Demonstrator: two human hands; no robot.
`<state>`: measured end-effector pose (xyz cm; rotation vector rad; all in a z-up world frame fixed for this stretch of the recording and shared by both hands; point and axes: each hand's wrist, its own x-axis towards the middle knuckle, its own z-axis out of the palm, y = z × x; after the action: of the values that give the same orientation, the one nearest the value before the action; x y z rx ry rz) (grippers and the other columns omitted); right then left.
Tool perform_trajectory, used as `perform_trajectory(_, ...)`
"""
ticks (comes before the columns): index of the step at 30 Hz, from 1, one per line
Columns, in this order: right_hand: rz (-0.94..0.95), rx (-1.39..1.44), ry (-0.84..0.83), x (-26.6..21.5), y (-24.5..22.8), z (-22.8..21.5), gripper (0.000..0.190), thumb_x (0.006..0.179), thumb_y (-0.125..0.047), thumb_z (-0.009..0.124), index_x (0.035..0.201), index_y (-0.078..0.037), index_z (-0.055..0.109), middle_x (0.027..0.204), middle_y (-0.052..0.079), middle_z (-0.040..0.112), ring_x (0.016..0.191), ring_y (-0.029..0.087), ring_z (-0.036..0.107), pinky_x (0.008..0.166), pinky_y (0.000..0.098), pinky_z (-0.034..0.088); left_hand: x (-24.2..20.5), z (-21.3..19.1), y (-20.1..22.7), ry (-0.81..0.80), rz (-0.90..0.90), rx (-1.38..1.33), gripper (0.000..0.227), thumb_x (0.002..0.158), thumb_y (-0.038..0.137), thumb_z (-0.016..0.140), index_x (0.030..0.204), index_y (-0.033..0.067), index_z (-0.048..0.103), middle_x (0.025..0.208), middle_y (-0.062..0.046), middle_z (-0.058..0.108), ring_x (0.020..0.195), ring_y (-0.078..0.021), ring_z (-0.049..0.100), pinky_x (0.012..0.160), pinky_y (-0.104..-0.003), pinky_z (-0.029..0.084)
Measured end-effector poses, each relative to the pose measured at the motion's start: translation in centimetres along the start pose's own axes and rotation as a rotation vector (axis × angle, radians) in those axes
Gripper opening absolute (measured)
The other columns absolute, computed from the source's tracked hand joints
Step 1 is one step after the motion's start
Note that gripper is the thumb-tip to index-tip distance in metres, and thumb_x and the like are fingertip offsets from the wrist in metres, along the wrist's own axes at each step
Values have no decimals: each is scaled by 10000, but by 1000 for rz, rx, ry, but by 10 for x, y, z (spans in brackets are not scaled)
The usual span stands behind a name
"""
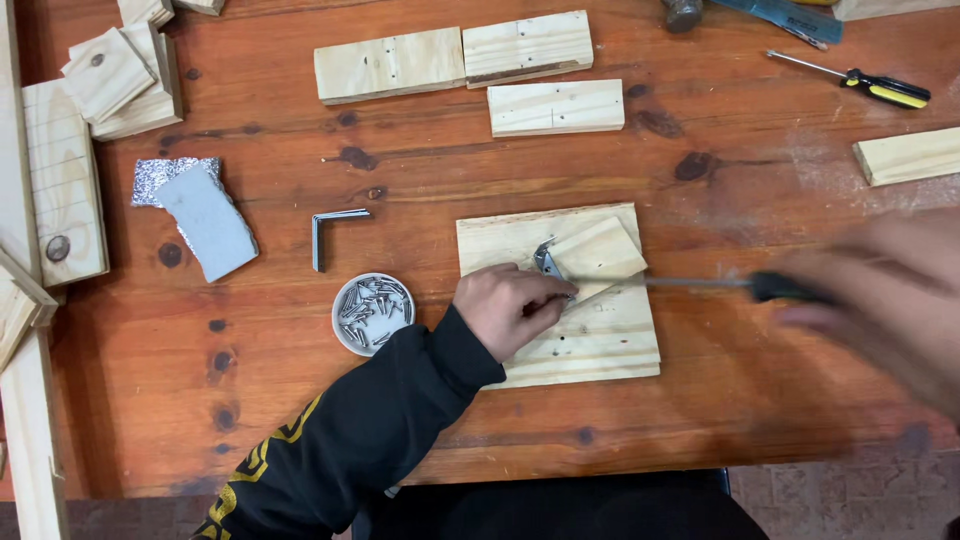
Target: The person attaches metal brackets to small wooden blocks using a screwdriver and screws. They repeatedly pick up a block, align a bracket, insert screws, and tighten them before moving to the next block.
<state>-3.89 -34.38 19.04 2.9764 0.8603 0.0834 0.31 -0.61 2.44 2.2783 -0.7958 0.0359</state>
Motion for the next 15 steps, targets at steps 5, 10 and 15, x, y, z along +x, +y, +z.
perform_trajectory(5,528,628,241,-59,7,80,350,1072,-28,590,1406,72,633,1331,219,653,1278,321,585,1144,403,430,0,2,0,88,16,-64,129,935,354,734,1011,260,779,716,97,693,680,-141,687,581,-332,517)
perform_trajectory(10,737,147,322,-89,-20,169,259,1166,-157,730,1320,47,765,1189,265,652,1114,451,635,994,494,491,-5,-19,17,238,333,202,155,992,225,719,963,80,669,646,-35,645,519,-167,627,408,-333,490)
perform_trajectory(15,711,160,347,-74,-44,186,234,1053,-180,809,1210,-10,778,1135,212,705,1081,406,651,1009,476,500,-63,-69,4,161,-88,359,134,958,328,629,1000,230,710,690,-10,679,661,-243,680,524,-400,498)
